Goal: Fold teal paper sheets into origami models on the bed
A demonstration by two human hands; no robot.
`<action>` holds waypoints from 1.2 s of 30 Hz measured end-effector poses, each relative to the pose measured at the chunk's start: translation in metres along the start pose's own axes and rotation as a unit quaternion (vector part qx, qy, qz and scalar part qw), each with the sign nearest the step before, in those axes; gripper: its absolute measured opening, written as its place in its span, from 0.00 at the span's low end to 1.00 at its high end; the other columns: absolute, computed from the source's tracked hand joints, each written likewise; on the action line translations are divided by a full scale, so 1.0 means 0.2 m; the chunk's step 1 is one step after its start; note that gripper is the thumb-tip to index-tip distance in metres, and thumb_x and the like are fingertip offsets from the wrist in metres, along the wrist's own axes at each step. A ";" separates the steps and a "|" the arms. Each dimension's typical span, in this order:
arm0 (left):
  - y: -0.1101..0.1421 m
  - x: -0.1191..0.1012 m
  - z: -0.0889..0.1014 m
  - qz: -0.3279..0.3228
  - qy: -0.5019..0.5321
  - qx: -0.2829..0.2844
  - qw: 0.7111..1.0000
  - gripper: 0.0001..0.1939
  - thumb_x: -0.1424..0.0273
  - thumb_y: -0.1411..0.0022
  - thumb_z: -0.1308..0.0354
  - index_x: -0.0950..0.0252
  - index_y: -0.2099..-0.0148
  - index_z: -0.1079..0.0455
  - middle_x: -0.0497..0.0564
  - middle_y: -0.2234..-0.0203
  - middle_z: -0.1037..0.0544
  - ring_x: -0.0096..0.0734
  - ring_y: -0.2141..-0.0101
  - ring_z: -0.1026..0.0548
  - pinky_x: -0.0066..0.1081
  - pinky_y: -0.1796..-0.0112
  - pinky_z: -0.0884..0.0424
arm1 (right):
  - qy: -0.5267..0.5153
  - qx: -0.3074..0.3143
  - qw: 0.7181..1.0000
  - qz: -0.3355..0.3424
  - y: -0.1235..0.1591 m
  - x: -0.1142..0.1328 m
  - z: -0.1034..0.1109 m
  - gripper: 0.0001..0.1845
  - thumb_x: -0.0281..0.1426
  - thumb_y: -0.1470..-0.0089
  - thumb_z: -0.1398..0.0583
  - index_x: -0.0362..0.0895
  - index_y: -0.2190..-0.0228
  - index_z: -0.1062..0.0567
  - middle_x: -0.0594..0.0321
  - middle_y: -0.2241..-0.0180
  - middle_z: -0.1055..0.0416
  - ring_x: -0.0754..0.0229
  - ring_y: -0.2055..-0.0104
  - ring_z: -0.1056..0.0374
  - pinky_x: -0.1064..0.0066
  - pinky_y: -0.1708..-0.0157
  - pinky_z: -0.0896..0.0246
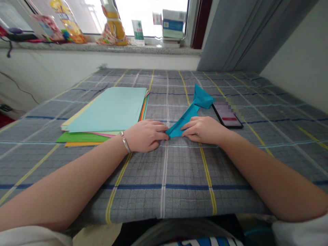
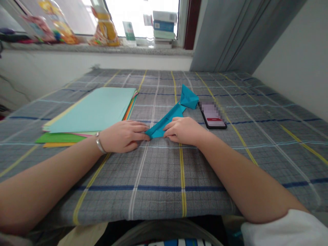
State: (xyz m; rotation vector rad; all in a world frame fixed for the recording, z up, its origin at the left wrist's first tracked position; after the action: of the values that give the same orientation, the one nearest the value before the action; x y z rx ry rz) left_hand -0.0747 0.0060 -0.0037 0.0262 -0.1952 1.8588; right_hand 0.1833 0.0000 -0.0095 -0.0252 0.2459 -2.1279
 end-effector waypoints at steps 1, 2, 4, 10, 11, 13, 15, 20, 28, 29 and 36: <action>0.00 0.00 0.00 -0.002 0.005 -0.003 1.000 0.15 0.72 0.40 0.49 0.61 0.53 0.26 0.54 0.55 0.24 0.40 0.55 0.25 0.38 0.53 0.29 | -0.004 -0.001 1.000 0.001 0.00 0.00 0.00 0.12 0.30 0.42 0.41 0.54 0.63 0.18 0.71 0.54 0.22 0.57 0.59 0.30 0.67 0.62 0.39; 0.00 0.00 -0.01 -0.003 0.009 -0.004 1.000 0.14 0.72 0.40 0.49 0.61 0.54 0.26 0.53 0.53 0.24 0.39 0.54 0.25 0.37 0.52 0.28 | -0.008 -0.002 1.000 0.001 0.00 0.00 0.00 0.12 0.29 0.42 0.41 0.54 0.63 0.18 0.71 0.54 0.22 0.57 0.58 0.30 0.67 0.62 0.39; 0.00 0.00 -0.01 0.003 0.017 -0.005 1.000 0.13 0.73 0.39 0.49 0.62 0.56 0.26 0.53 0.50 0.25 0.39 0.53 0.25 0.36 0.52 0.28 | -0.021 -0.006 1.000 -0.004 0.00 0.00 0.00 0.12 0.29 0.42 0.41 0.53 0.63 0.18 0.70 0.55 0.21 0.57 0.58 0.29 0.67 0.61 0.39; 0.00 0.01 -0.04 0.030 0.053 -0.018 0.998 0.10 0.74 0.39 0.51 0.63 0.61 0.29 0.53 0.51 0.25 0.38 0.55 0.25 0.38 0.52 0.29 | -0.068 -0.013 0.997 -0.038 0.01 -0.01 0.00 0.12 0.28 0.44 0.42 0.51 0.66 0.18 0.68 0.57 0.21 0.56 0.57 0.28 0.66 0.59 0.37; 0.00 0.01 -0.04 0.040 0.060 -0.024 0.997 0.09 0.74 0.39 0.52 0.64 0.62 0.30 0.53 0.53 0.24 0.37 0.56 0.25 0.37 0.53 0.29 | -0.068 -0.016 0.997 -0.040 0.01 -0.01 0.00 0.11 0.28 0.44 0.42 0.50 0.66 0.19 0.67 0.58 0.20 0.56 0.57 0.28 0.66 0.58 0.37; -0.01 0.00 -0.05 0.068 0.074 -0.039 0.994 0.09 0.73 0.37 0.53 0.64 0.64 0.31 0.54 0.58 0.23 0.36 0.59 0.25 0.37 0.55 0.28 | -0.061 -0.020 0.997 -0.041 0.01 -0.01 -0.01 0.11 0.28 0.43 0.43 0.48 0.66 0.19 0.65 0.59 0.21 0.56 0.57 0.27 0.66 0.58 0.38; -0.02 0.00 -0.06 0.098 0.093 -0.053 0.989 0.09 0.73 0.36 0.54 0.64 0.62 0.32 0.54 0.61 0.23 0.36 0.60 0.25 0.36 0.56 0.29 | -0.053 -0.024 0.998 -0.036 0.01 0.00 -0.02 0.11 0.30 0.42 0.43 0.48 0.62 0.20 0.64 0.58 0.22 0.56 0.56 0.28 0.66 0.58 0.38; -0.04 -0.01 -0.09 0.147 0.118 -0.076 0.979 0.13 0.70 0.35 0.51 0.66 0.50 0.34 0.55 0.59 0.23 0.38 0.56 0.25 0.38 0.53 0.30 | -0.030 -0.021 0.999 -0.009 0.00 0.03 -0.05 0.18 0.35 0.40 0.43 0.53 0.49 0.24 0.61 0.54 0.25 0.56 0.56 0.29 0.68 0.63 0.40; -0.10 -0.04 -0.13 0.176 0.073 -0.056 0.980 0.22 0.63 0.37 0.45 0.67 0.43 0.34 0.58 0.56 0.25 0.44 0.55 0.28 0.43 0.52 0.31 | 0.003 0.011 0.999 -0.035 -0.06 0.09 -0.06 0.14 0.35 0.38 0.45 0.48 0.66 0.20 0.59 0.63 0.27 0.60 0.66 0.32 0.70 0.71 0.47; -0.10 -0.05 -0.13 0.173 0.070 -0.053 0.981 0.22 0.63 0.36 0.45 0.67 0.42 0.35 0.58 0.55 0.25 0.44 0.55 0.28 0.43 0.52 0.32 | -0.002 0.011 0.999 -0.039 -0.05 0.09 -0.05 0.14 0.35 0.38 0.45 0.49 0.65 0.20 0.60 0.63 0.28 0.61 0.66 0.32 0.70 0.71 0.47; -0.08 -0.05 -0.13 0.152 0.079 -0.055 0.984 0.22 0.64 0.35 0.46 0.65 0.41 0.36 0.56 0.46 0.28 0.43 0.49 0.30 0.43 0.46 0.35 | -0.031 0.035 0.995 -0.088 0.00 0.02 -0.01 0.13 0.32 0.41 0.42 0.55 0.58 0.19 0.63 0.63 0.26 0.60 0.64 0.31 0.71 0.70 0.47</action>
State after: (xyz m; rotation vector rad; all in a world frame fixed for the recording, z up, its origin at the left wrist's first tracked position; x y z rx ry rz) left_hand -0.0544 0.0053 -0.0285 -0.2394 -0.1991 2.1407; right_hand 0.1807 -0.0029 -0.0118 -0.0743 0.1356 -2.3052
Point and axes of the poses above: each hand's wrist, its own y-axis away from the middle knuckle, its own z-axis out of the back of the hand, x = y × z, the point moved 1 cm from there along -y, towards the middle knuckle
